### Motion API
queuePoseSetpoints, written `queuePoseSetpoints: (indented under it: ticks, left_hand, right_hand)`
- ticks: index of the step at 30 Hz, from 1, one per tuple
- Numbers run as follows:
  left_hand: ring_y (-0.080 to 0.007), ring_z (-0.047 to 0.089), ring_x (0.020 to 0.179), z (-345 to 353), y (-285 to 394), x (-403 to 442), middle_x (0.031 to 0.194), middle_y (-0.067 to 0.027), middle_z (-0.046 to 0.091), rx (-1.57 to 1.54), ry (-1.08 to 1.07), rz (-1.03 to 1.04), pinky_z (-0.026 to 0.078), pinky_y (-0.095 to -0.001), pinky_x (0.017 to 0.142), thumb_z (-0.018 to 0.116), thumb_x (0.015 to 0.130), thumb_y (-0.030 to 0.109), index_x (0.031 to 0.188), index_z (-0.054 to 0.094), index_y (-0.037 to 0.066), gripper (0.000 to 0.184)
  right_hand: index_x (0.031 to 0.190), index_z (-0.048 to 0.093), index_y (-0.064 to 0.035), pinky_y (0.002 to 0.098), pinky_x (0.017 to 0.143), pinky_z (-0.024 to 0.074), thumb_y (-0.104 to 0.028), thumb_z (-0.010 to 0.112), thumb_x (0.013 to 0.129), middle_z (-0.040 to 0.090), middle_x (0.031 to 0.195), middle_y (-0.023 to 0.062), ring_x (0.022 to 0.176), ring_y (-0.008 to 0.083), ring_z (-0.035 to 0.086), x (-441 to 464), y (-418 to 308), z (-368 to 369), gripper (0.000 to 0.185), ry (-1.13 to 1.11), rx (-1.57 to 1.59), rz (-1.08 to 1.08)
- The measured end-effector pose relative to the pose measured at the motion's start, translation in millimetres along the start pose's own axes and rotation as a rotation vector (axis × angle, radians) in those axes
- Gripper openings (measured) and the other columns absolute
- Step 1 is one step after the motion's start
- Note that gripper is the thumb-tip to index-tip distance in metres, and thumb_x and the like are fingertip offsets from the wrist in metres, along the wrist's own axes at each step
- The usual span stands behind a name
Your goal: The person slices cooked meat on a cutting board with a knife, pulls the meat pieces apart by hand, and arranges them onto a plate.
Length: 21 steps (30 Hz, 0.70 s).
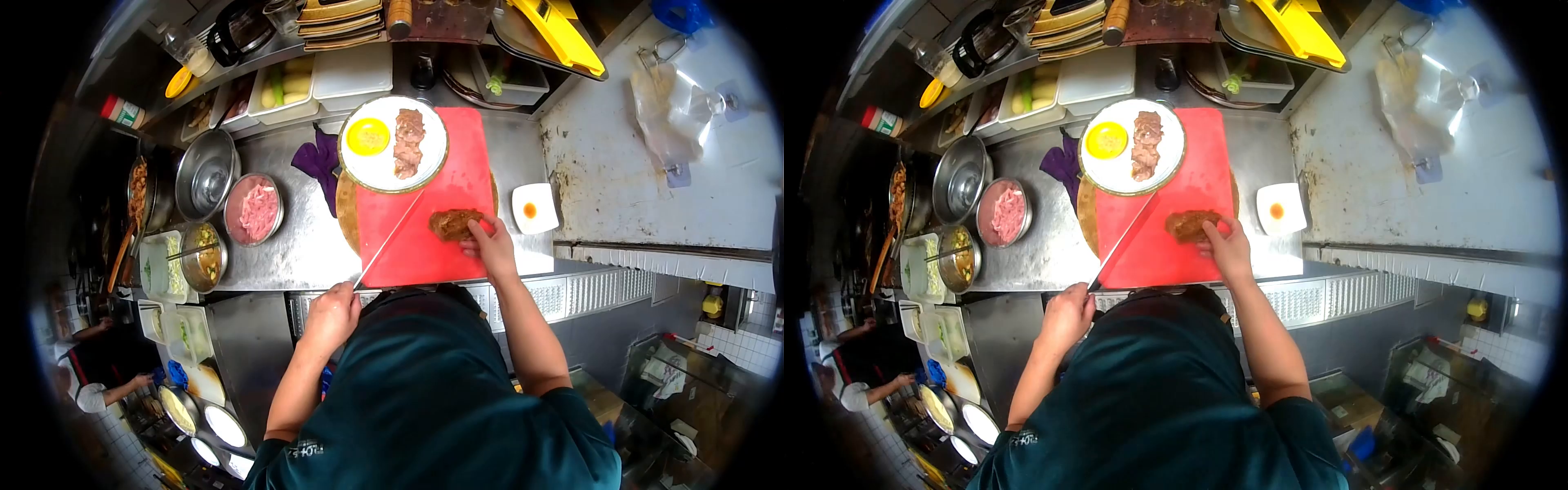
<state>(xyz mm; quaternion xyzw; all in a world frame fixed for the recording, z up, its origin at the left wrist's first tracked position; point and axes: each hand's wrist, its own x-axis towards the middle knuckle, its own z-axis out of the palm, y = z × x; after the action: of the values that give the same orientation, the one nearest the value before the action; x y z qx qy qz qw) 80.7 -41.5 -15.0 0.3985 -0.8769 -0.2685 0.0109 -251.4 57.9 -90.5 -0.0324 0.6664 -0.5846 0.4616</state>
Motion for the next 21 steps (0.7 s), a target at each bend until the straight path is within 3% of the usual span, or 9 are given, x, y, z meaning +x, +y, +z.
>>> queuePoseSetpoints:
  ticks: [10, 13, 19, 21]
  left_hand:
    - [-0.0464, 0.074, 0.085, 2, 2, 0, 0.097, -0.0258, 0.073, 0.002, -0.006, -0.004, 0.061, -0.0547, 0.078, 0.070, 0.097, 0.011, 0.102, 0.066, -0.004, 0.017]
    - [-0.0462, 0.074, 0.084, 4, 3, 0, 0.097, -0.0257, 0.074, 0.007, 0.003, -0.001, 0.061, -0.0548, 0.078, 0.070, 0.096, 0.011, 0.102, 0.066, -0.004, 0.017]
    - [-0.0460, 0.074, 0.083, 8, 2, -1, 0.096, -0.0247, 0.074, 0.019, 0.017, 0.001, 0.061, -0.0550, 0.077, 0.071, 0.096, 0.011, 0.101, 0.066, -0.003, 0.016]
    - [-0.0459, 0.074, 0.083, 9, 3, -2, 0.095, -0.0244, 0.074, 0.019, 0.027, -0.002, 0.061, -0.0550, 0.077, 0.071, 0.096, 0.011, 0.101, 0.066, -0.003, 0.016]
  right_hand:
    - [0.145, 0.053, 0.0059, 0.0316, 0.060, 0.0614, -0.037, 0.083, 0.099, 0.074, 0.095, 0.0151, 0.069, 0.0196, 0.074, 0, -7, -2, 0.070, 0.100, -0.234, -0.003]
    - [0.138, 0.056, 0.0054, 0.0316, 0.057, 0.0606, -0.035, 0.084, 0.097, 0.074, 0.095, 0.0147, 0.067, 0.0192, 0.073, 11, -9, 6, 0.064, 0.083, -0.292, -0.011]
    - [0.136, 0.053, 0.0011, 0.0285, 0.060, 0.0630, -0.010, 0.071, 0.100, 0.075, 0.105, 0.0152, 0.073, 0.0182, 0.075, 23, -4, 4, 0.042, 0.046, -0.176, 0.076]
    - [0.137, 0.053, 0.0001, 0.0299, 0.070, 0.0653, -0.005, 0.067, 0.099, 0.071, 0.119, 0.0164, 0.089, 0.0195, 0.076, 16, -2, -1, 0.041, -0.014, -0.088, 0.070]
